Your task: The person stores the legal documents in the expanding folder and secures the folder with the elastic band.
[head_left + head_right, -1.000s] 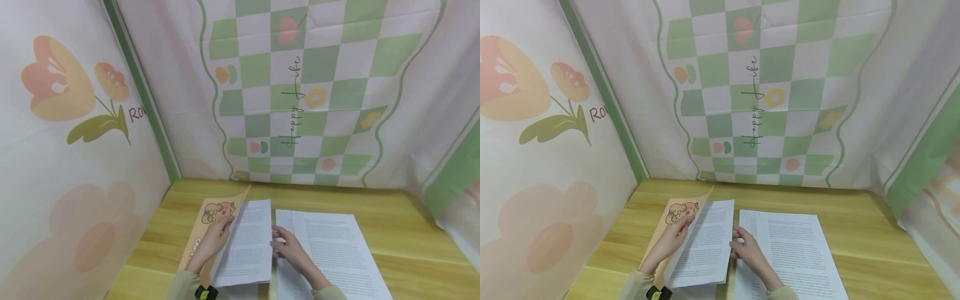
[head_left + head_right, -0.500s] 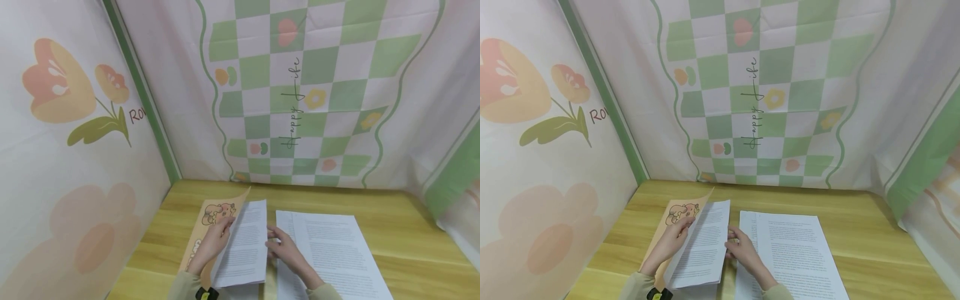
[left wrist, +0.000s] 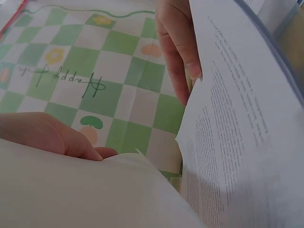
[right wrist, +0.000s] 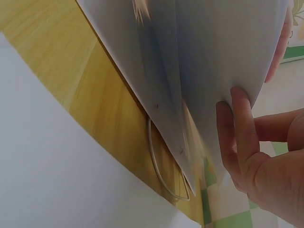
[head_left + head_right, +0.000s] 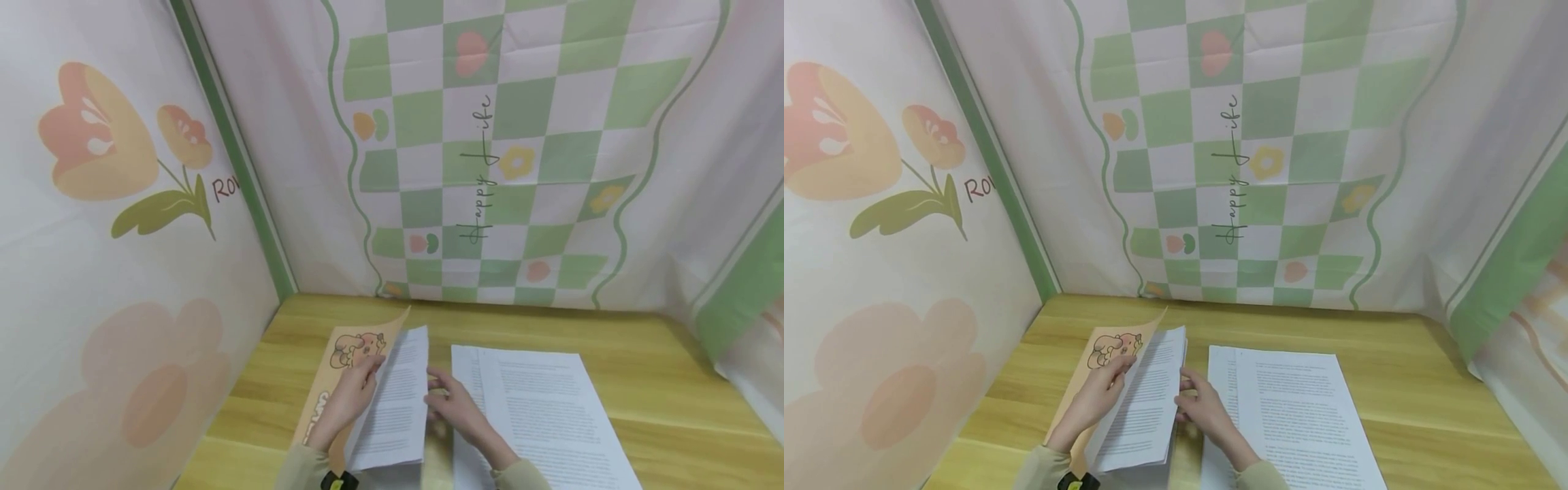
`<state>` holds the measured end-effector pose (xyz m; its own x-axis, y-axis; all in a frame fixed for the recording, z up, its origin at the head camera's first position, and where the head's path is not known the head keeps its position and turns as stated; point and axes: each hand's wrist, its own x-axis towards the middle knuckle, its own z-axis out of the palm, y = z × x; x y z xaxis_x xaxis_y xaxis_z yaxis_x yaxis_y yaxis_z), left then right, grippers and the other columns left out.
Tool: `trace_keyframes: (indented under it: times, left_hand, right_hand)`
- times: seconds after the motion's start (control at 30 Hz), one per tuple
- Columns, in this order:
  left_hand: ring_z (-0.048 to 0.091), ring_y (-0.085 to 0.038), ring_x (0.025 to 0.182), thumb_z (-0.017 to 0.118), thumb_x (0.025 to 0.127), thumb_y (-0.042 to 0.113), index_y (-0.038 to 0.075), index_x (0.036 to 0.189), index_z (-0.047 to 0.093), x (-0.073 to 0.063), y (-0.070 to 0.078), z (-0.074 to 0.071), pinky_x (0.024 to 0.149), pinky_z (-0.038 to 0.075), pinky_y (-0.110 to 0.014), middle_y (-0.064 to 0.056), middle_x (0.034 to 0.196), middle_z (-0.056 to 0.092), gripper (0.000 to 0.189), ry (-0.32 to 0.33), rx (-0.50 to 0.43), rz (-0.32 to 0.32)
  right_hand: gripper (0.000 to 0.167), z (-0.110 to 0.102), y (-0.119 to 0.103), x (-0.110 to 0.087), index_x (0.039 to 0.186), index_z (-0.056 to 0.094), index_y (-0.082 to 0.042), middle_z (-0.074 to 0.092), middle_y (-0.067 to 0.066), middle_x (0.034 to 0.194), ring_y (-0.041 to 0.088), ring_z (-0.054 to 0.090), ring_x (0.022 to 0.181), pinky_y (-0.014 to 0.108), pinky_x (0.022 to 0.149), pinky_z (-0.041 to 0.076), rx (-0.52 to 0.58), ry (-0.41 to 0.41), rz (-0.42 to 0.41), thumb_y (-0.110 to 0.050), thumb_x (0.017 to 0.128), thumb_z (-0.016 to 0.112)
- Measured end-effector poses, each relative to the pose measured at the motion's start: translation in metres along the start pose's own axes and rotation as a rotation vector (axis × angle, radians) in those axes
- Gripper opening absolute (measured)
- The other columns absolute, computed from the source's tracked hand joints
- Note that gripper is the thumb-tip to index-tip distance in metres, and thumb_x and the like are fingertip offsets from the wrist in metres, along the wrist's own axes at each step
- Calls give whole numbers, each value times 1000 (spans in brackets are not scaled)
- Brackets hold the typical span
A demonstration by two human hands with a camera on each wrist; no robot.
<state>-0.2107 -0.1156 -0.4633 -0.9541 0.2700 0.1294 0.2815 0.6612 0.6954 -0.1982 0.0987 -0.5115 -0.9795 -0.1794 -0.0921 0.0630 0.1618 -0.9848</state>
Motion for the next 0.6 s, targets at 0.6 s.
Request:
trace_keyframes:
  times: [0.6]
  left_hand:
    - [63,-37,121,45,97,0,-2,135,55,-1,-1,-2,99,56,-46,-25,132,62,39,-11,-21,16]
  right_hand:
    - [67,19,-3,7,146,33,11,53,33,125,27,70,97,37,72,65,-12,-10,-15,3,86,61]
